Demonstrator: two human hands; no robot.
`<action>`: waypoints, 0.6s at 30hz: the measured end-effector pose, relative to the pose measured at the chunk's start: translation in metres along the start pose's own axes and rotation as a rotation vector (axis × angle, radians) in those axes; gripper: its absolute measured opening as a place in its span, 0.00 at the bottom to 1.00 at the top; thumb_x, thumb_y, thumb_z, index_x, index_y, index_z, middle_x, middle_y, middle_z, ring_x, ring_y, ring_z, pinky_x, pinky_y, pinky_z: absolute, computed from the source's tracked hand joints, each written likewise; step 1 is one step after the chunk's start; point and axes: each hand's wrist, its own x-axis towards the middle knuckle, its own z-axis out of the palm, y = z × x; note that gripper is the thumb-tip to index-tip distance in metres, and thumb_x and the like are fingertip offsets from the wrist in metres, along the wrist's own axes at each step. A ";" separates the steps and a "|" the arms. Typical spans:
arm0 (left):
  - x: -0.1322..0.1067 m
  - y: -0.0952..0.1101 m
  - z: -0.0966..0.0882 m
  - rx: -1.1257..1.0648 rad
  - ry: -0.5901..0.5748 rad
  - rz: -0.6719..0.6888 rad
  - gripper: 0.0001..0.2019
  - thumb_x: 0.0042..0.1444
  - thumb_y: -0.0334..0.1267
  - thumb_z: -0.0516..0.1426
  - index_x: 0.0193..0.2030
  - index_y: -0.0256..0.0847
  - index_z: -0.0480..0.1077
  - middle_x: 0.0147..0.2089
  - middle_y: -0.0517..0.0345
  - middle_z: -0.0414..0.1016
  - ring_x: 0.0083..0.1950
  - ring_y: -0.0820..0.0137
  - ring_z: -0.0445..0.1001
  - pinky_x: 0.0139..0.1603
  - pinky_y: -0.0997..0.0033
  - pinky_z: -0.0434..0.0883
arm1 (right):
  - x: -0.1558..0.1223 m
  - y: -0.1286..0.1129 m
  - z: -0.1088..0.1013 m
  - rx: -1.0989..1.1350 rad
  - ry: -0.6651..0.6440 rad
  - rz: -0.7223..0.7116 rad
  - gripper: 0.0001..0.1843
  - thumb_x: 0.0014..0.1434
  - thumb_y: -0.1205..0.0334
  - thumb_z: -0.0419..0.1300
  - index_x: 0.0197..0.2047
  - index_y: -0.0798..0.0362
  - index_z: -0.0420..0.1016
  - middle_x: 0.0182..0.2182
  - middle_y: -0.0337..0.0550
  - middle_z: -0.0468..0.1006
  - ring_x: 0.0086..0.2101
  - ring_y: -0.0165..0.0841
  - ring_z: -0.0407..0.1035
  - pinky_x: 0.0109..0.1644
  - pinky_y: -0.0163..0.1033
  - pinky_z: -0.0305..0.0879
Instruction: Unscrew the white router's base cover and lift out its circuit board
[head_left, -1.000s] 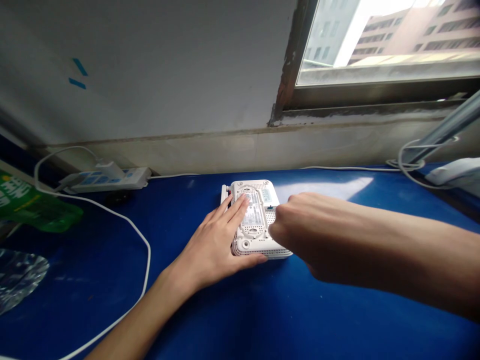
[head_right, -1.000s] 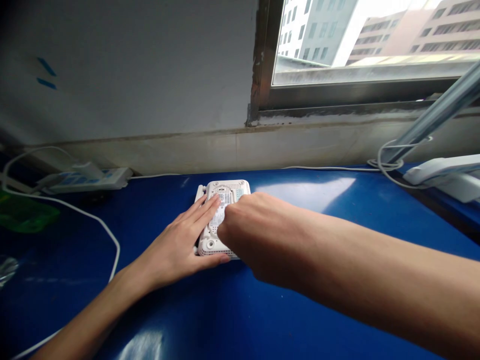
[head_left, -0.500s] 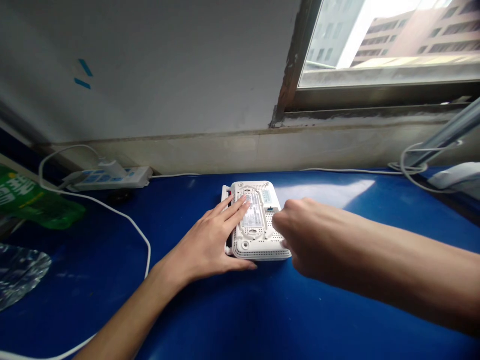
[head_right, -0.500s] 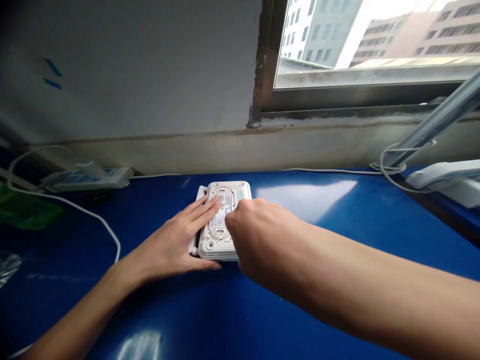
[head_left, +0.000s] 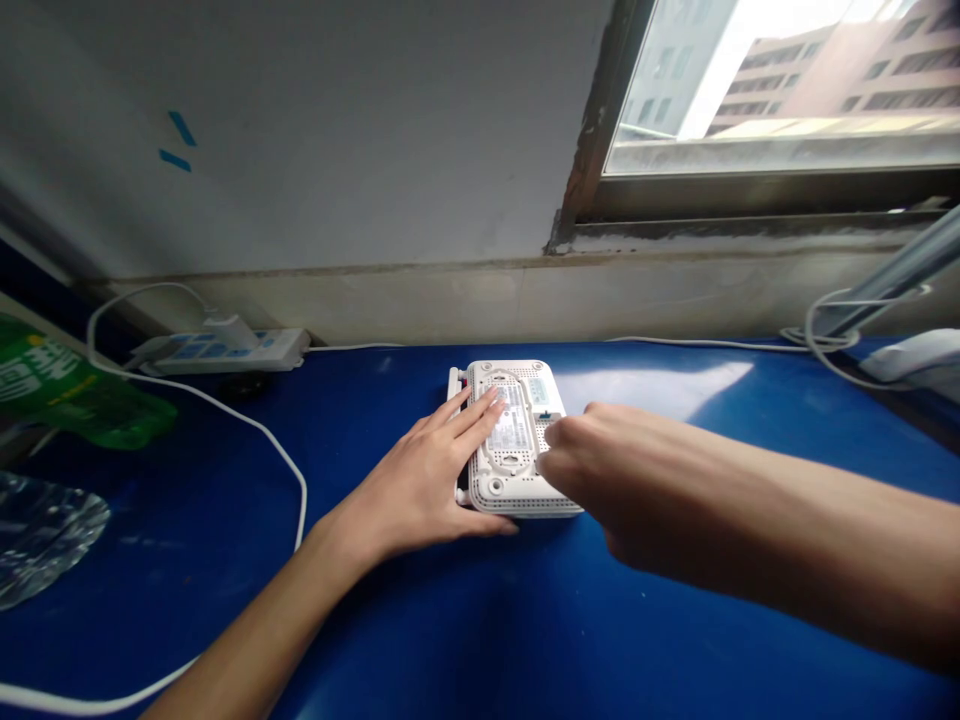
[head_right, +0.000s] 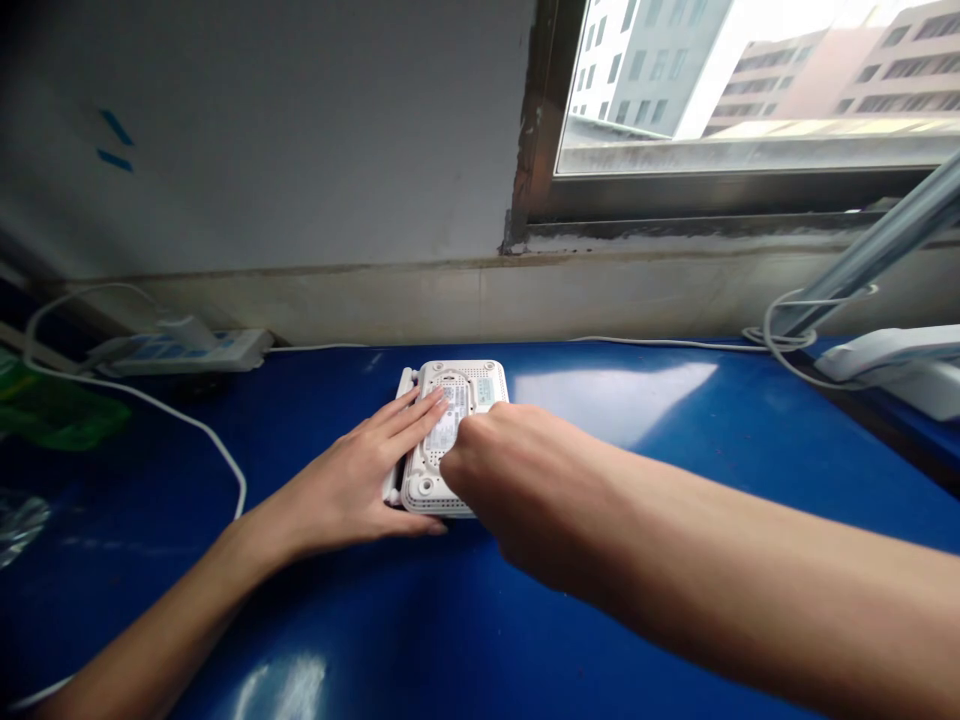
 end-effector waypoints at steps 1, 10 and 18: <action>0.000 0.000 0.000 0.000 -0.003 -0.002 0.61 0.51 0.67 0.69 0.83 0.47 0.46 0.84 0.52 0.43 0.84 0.48 0.42 0.80 0.43 0.57 | 0.002 -0.004 0.000 0.024 -0.001 0.085 0.10 0.47 0.78 0.63 0.24 0.53 0.79 0.17 0.39 0.71 0.18 0.29 0.60 0.26 0.41 0.50; 0.000 -0.001 0.001 0.003 -0.012 0.004 0.61 0.51 0.67 0.69 0.83 0.46 0.46 0.84 0.52 0.43 0.84 0.47 0.41 0.81 0.42 0.54 | 0.006 -0.001 0.014 -0.025 0.077 0.153 0.09 0.50 0.77 0.64 0.27 0.53 0.77 0.22 0.43 0.74 0.21 0.32 0.64 0.25 0.40 0.48; 0.000 -0.001 0.003 0.010 -0.005 0.013 0.62 0.52 0.66 0.69 0.83 0.45 0.43 0.84 0.53 0.41 0.84 0.48 0.39 0.81 0.42 0.53 | -0.002 -0.002 0.035 0.586 0.805 0.181 0.05 0.64 0.72 0.62 0.39 0.53 0.75 0.35 0.42 0.80 0.31 0.30 0.73 0.35 0.35 0.69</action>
